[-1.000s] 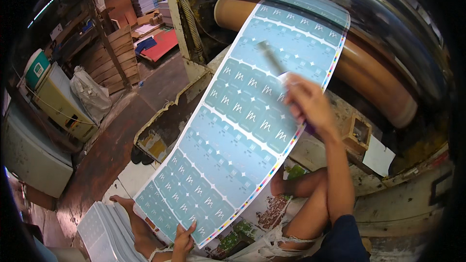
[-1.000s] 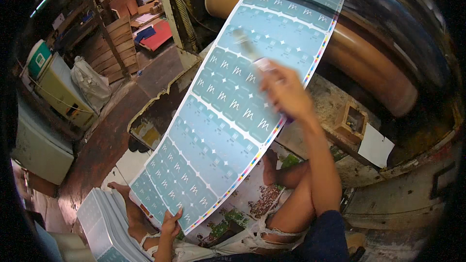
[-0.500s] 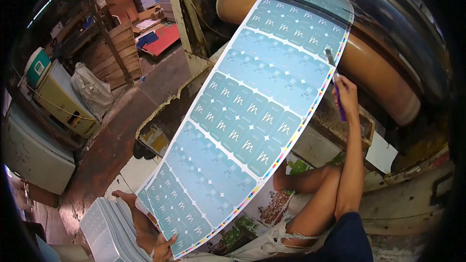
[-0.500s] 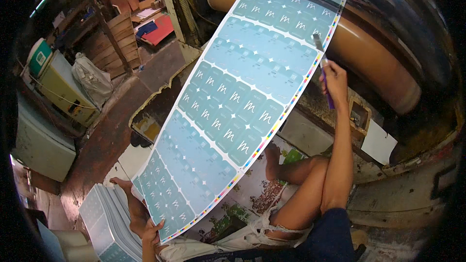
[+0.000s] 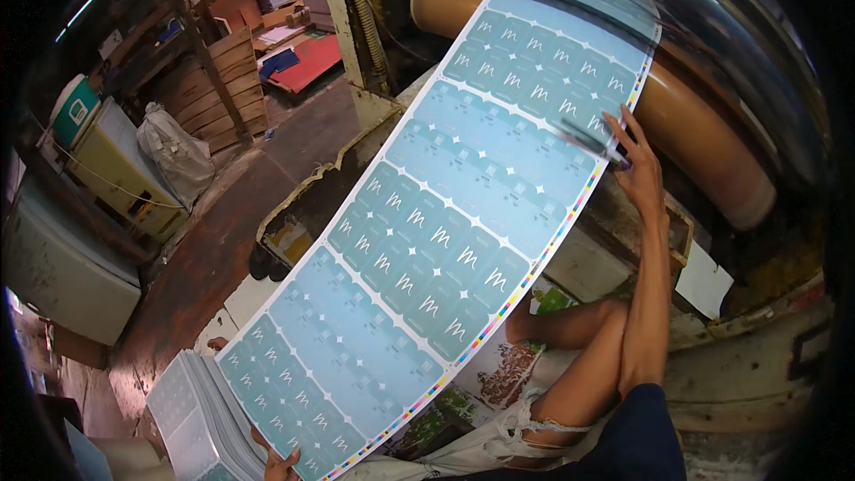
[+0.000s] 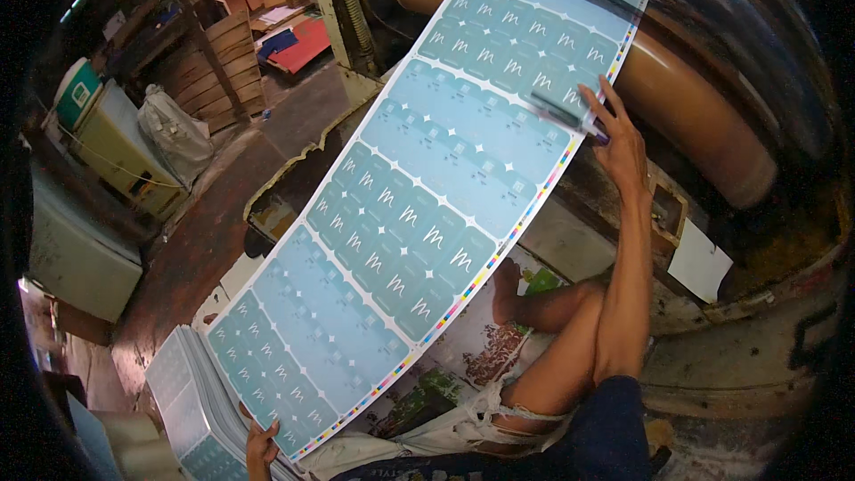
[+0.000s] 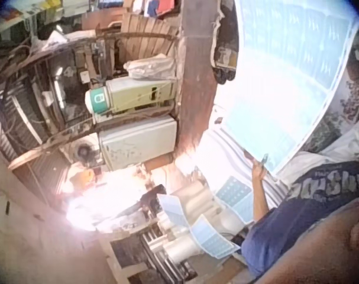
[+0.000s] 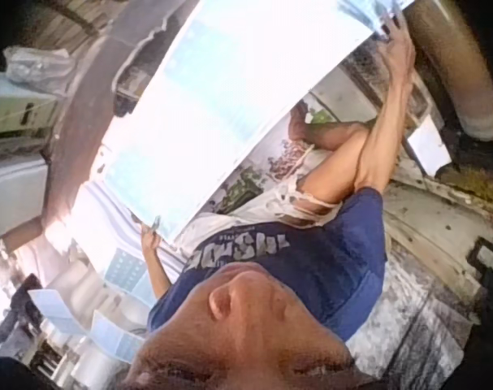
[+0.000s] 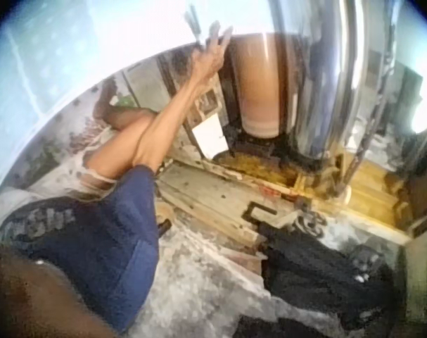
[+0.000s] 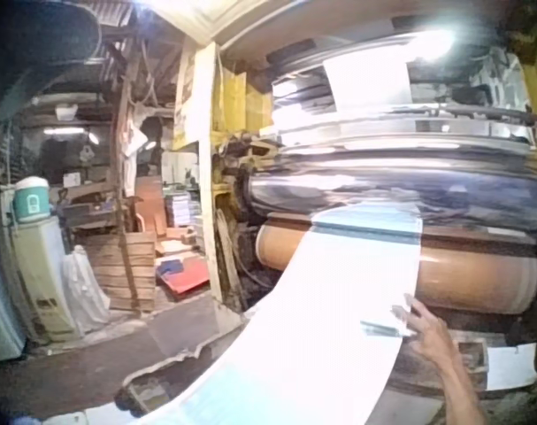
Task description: The person cuts printed paper sheets into smaller sections using a hand tool as they emerge from a printing press, then stacks the cut sheets on the floor.
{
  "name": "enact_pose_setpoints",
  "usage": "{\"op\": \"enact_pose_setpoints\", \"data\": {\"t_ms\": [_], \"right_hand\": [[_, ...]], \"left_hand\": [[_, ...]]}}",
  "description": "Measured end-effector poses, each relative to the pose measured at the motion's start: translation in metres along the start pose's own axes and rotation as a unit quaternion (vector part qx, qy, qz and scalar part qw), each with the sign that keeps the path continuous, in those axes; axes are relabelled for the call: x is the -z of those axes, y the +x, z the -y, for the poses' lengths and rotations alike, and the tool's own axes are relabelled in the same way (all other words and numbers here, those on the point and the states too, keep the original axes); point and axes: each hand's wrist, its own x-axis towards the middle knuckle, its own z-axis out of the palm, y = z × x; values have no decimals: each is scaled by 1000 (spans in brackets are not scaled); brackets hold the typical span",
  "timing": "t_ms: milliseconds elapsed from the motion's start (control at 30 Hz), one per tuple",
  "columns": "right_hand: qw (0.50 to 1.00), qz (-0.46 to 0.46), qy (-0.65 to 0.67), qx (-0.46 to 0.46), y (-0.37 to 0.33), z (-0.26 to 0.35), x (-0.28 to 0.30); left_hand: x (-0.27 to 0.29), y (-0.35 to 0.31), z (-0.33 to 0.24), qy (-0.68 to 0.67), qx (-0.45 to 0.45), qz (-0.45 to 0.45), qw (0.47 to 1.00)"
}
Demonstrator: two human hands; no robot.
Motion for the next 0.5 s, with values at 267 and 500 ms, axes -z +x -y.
{"op": "enact_pose_setpoints", "data": {"t_ms": [267,500], "right_hand": [[988,63,125,70,-115,-43,-125],[982,76,169,40,-197,32,-221]], "left_hand": [[117,72,115,-29,-71,-84,994],[365,122,155,75,-141,-222,962]]}}
